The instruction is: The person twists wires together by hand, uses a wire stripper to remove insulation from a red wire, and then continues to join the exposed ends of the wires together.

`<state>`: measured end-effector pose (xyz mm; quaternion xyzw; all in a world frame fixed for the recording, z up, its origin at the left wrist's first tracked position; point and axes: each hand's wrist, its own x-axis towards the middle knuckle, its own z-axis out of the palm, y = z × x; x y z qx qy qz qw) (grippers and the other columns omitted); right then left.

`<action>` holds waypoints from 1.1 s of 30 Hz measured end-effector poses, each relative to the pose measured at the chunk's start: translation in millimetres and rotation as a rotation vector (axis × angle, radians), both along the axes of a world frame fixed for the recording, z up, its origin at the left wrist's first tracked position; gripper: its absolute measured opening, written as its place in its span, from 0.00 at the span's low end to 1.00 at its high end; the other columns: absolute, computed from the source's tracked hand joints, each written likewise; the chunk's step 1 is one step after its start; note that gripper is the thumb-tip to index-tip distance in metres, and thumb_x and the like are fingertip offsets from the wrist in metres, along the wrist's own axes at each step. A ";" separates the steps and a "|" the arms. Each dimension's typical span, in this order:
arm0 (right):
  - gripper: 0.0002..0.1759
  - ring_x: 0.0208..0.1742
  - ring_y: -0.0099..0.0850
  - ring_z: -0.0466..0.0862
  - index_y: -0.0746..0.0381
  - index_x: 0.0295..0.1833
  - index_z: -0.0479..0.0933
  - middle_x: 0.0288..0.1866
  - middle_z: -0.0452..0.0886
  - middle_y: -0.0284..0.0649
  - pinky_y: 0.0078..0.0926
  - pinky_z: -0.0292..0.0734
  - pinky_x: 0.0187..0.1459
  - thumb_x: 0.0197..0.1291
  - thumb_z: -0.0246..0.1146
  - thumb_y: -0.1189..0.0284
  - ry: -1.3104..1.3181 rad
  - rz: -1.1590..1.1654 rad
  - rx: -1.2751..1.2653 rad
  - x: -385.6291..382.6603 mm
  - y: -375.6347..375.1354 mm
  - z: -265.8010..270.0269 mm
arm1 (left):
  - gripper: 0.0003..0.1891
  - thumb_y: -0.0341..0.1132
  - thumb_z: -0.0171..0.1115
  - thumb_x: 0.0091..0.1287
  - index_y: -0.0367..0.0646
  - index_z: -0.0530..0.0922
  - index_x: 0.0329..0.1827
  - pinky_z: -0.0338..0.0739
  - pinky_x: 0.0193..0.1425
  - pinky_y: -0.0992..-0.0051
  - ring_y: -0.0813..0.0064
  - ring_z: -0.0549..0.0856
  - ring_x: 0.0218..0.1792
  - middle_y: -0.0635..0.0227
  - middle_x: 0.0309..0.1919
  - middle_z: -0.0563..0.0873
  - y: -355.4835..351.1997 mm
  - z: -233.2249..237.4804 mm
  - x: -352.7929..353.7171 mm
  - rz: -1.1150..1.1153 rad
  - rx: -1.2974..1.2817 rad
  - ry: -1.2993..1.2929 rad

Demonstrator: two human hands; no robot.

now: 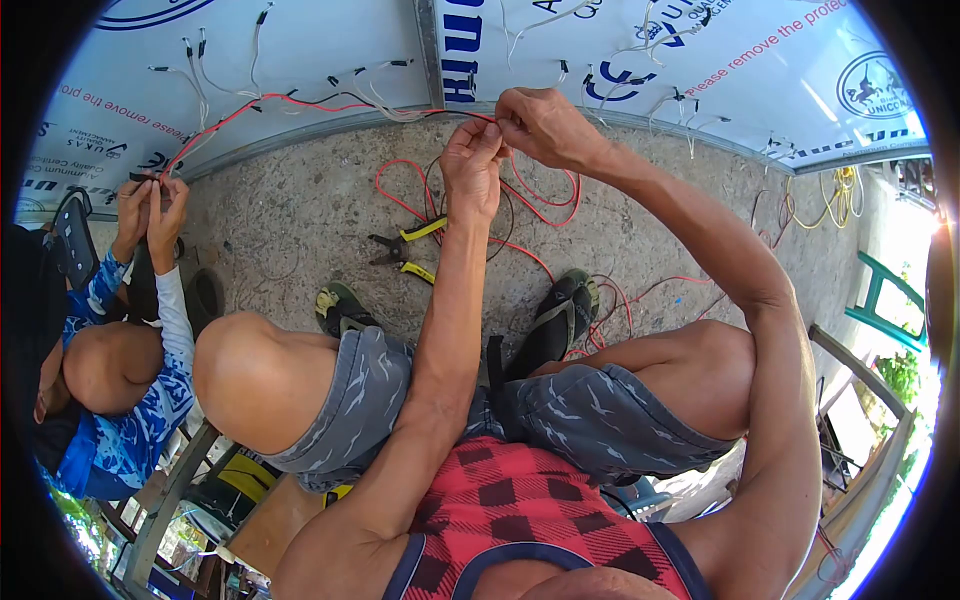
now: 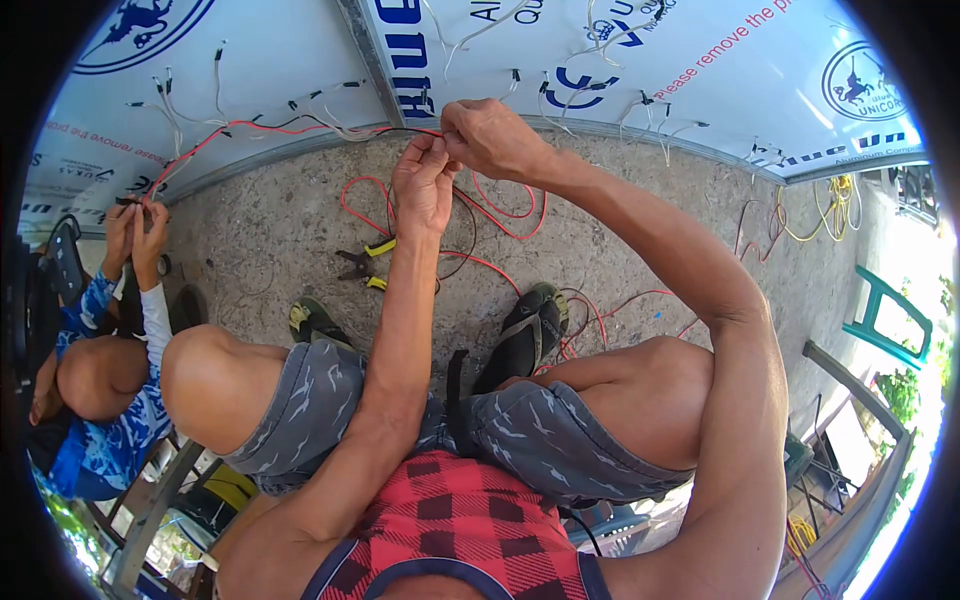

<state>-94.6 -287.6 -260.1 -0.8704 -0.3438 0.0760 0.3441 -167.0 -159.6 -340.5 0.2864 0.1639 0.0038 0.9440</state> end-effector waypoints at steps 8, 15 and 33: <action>0.08 0.31 0.46 0.84 0.67 0.40 0.75 0.29 0.82 0.48 0.39 0.79 0.34 0.60 0.63 0.74 -0.063 0.020 -0.009 1.3 -5.2 5.8 | 0.05 0.27 0.66 0.71 0.40 0.78 0.45 0.73 0.38 0.77 0.80 0.79 0.32 0.70 0.35 0.85 -5.2 3.2 10.6 -0.059 -0.047 -0.016; 0.08 0.31 0.46 0.84 0.67 0.42 0.76 0.31 0.82 0.48 0.39 0.79 0.36 0.62 0.63 0.73 -0.176 0.035 0.005 24.4 -11.2 19.8 | 0.05 0.25 0.64 0.71 0.41 0.78 0.47 0.71 0.35 0.76 0.79 0.78 0.32 0.70 0.36 0.84 -5.3 16.4 40.0 -0.110 0.010 -0.071; 0.11 0.30 0.47 0.83 0.66 0.38 0.78 0.28 0.82 0.49 0.41 0.78 0.35 0.61 0.63 0.68 -0.014 0.024 0.072 39.5 -10.4 28.0 | 0.06 0.29 0.68 0.70 0.38 0.81 0.45 0.71 0.33 0.77 0.80 0.78 0.30 0.71 0.33 0.85 17.0 28.6 55.1 -0.138 0.254 -0.142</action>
